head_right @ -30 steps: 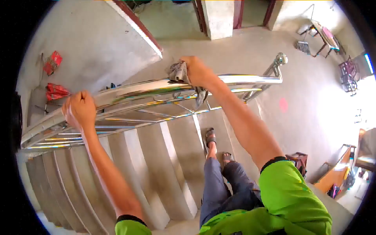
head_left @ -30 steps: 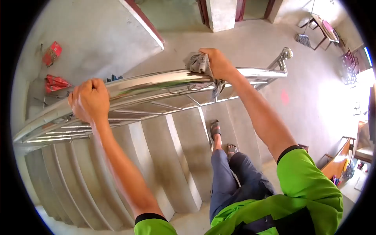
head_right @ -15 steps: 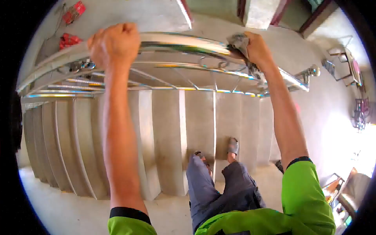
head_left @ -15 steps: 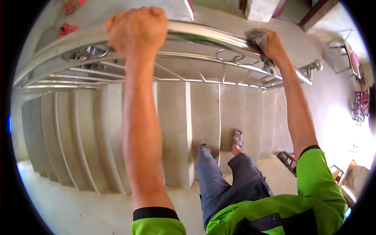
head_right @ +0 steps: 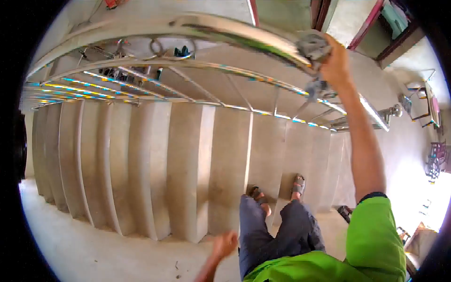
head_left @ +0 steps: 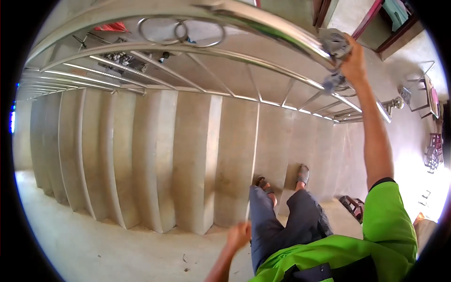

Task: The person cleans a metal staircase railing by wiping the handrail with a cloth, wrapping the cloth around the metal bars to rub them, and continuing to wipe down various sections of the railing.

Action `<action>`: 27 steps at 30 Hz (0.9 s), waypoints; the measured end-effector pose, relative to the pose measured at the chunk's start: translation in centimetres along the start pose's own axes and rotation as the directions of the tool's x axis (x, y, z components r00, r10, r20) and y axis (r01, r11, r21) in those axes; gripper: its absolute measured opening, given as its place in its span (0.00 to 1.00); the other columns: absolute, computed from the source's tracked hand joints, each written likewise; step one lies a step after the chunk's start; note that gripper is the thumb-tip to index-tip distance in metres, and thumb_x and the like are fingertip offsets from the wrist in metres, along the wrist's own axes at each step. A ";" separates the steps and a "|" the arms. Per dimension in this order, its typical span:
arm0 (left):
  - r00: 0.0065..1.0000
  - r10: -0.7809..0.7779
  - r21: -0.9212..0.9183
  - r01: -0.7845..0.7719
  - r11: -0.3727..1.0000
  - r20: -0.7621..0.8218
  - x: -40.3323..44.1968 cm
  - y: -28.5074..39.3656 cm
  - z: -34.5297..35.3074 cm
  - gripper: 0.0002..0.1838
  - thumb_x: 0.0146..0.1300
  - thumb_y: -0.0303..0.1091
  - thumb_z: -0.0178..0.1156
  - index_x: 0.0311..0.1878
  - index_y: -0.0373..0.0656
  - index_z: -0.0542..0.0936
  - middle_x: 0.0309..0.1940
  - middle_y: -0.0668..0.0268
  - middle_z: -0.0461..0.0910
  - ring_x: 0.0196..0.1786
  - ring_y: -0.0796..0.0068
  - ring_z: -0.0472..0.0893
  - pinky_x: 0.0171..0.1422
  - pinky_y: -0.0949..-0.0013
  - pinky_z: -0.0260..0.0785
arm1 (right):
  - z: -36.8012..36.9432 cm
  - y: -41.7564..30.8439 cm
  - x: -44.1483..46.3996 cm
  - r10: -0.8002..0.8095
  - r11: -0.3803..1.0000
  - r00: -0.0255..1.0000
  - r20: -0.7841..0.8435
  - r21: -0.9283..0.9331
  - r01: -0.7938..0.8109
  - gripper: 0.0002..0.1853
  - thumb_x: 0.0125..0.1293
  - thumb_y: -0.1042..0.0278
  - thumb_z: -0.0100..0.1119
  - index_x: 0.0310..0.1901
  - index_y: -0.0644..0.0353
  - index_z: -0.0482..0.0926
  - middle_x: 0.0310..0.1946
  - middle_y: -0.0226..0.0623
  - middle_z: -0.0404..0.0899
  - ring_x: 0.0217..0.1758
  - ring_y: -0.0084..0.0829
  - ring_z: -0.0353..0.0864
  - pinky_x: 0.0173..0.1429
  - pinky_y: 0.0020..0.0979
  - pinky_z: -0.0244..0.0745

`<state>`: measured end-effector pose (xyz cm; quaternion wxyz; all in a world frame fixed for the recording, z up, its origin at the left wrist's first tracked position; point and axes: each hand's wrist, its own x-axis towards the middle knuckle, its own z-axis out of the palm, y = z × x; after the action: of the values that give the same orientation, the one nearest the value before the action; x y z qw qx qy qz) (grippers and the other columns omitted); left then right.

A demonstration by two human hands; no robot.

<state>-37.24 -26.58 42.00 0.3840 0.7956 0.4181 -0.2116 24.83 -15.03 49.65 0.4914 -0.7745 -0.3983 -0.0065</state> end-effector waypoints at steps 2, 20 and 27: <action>0.968 -0.246 -0.243 0.251 0.937 0.052 -12.3 -4.5 5.4 0.10 0.61 0.40 0.55 0.38 0.49 0.84 0.36 0.54 0.84 0.41 0.49 0.83 0.45 0.50 0.75 | 0.1 2.8 0.2 -0.005 0.995 1.000 -0.021 0.101 0.007 0.25 0.51 0.87 0.52 0.54 0.66 0.77 0.35 0.42 0.85 0.34 0.32 0.82 0.43 0.34 0.76; 0.847 -0.500 -0.527 0.513 0.677 0.182 -13.8 -5.9 2.0 0.09 0.57 0.40 0.59 0.36 0.48 0.84 0.35 0.52 0.83 0.41 0.53 0.83 0.45 0.55 0.75 | -0.1 -0.8 -0.1 0.100 0.988 0.995 -0.026 -0.117 -0.102 0.26 0.50 0.81 0.68 0.55 0.64 0.78 0.44 0.37 0.85 0.44 0.24 0.82 0.51 0.27 0.76; 0.847 -0.486 -0.483 0.525 0.701 0.216 -13.4 -5.3 0.0 0.09 0.57 0.39 0.59 0.36 0.47 0.84 0.35 0.52 0.82 0.41 0.53 0.83 0.45 0.56 0.75 | -0.2 -3.8 -0.7 0.197 0.980 0.980 0.004 -0.022 -0.197 0.26 0.48 0.83 0.65 0.53 0.66 0.77 0.41 0.33 0.84 0.45 0.20 0.78 0.51 0.26 0.75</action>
<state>-49.14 -31.43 48.55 0.5276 0.5061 0.6476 -0.2149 22.04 -14.84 52.31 0.4801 -0.8153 -0.3210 0.0403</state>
